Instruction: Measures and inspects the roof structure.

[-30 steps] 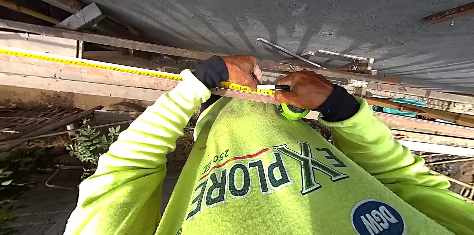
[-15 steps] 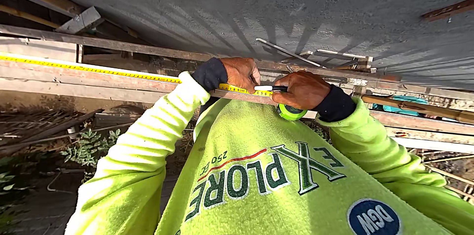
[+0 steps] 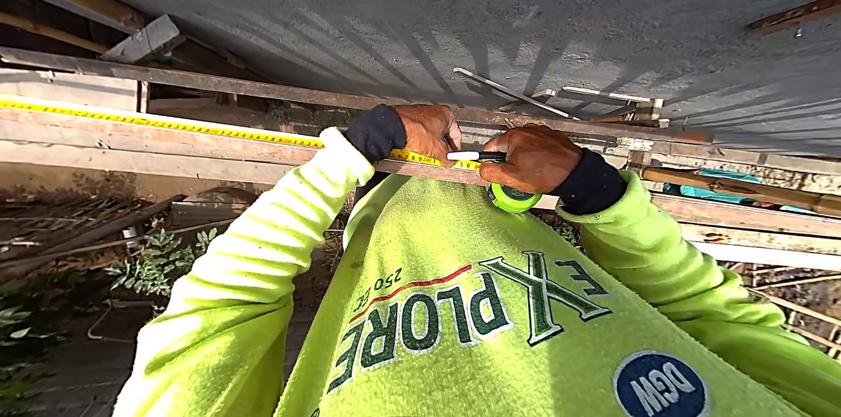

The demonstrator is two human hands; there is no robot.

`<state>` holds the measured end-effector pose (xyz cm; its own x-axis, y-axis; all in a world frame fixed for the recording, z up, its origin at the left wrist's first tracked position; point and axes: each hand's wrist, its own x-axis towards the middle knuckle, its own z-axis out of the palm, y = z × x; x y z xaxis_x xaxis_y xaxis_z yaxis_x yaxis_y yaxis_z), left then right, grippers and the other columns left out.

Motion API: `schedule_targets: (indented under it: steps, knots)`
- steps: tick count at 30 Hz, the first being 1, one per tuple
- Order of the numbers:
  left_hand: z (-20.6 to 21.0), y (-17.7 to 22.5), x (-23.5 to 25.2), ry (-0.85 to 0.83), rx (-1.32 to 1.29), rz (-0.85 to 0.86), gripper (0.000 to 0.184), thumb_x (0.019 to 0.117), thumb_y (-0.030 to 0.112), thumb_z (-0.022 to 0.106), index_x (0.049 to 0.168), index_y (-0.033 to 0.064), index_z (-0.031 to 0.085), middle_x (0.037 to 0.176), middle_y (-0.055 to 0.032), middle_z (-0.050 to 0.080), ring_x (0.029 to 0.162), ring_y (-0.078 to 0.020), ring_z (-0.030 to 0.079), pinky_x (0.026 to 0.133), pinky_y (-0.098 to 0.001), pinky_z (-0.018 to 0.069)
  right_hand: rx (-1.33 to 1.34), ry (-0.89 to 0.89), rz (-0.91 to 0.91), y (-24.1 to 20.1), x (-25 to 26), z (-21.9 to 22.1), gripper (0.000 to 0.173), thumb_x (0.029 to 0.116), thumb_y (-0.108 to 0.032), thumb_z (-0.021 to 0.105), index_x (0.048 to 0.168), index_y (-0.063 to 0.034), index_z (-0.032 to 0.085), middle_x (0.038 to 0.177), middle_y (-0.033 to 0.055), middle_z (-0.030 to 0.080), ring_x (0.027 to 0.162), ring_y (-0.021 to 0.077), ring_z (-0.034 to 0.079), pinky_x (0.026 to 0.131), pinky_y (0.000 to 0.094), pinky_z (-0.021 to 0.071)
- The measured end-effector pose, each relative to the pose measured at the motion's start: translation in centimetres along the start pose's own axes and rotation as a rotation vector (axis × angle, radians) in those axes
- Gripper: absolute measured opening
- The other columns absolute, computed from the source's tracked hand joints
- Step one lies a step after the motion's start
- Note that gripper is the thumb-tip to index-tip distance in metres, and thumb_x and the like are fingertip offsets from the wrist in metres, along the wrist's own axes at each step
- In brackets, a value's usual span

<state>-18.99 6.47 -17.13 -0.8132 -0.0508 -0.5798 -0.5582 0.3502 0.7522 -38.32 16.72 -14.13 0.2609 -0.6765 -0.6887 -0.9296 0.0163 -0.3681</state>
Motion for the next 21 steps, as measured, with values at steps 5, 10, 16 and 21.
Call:
schedule_targets:
  steps: [5,10,16,21]
  knots:
    - [0.25,0.31,0.24,-0.019,-0.016,-0.06,0.019,0.093,0.023,0.075,0.085,0.0072,0.069,0.07,0.0006,0.061,0.061,-0.0095,0.053,0.06,-0.0322,0.0443,-0.039,-0.018,0.014,-0.65,0.05,-0.18,0.036,0.0937,-0.049,0.058,0.075,-0.0188,0.066,0.067,0.0033,0.061,0.07,0.0246,0.064,0.058,0.0489,0.0428]
    - [0.42,-0.26,0.46,-0.004,-0.049,-0.045,0.02,0.0923,0.023,0.076,0.083,0.0074,0.069,0.068,0.0013,0.061,0.059,-0.0079,0.052,0.057,-0.0297,0.0426,-0.048,-0.015,0.009,-0.79,0.11,-0.23,0.036,0.0939,-0.047,0.059,0.072,-0.0183,0.062,0.066,0.0031,0.058,0.07,0.0244,0.062,0.057,0.048,0.0408]
    - [0.24,0.24,0.2,-0.013,-0.026,-0.067,0.019,0.0918,0.023,0.077,0.086,0.0065,0.07,0.071,-0.0003,0.063,0.063,-0.0101,0.054,0.061,-0.0327,0.0454,-0.037,-0.021,0.001,-0.66,0.16,-0.3,0.034,0.0934,-0.048,0.058,0.075,-0.0197,0.065,0.067,0.0023,0.06,0.07,0.0234,0.063,0.058,0.0485,0.0418]
    - [0.06,-0.17,0.36,-0.026,-0.027,-0.042,0.018,0.0906,0.023,0.079,0.089,0.0064,0.072,0.075,-0.0011,0.066,0.066,-0.0101,0.058,0.065,-0.033,0.0484,-0.038,-0.047,0.006,-0.63,0.4,-0.48,0.035,0.0937,-0.048,0.058,0.073,-0.0198,0.062,0.067,0.0019,0.059,0.07,0.0225,0.062,0.058,0.0474,0.0411]
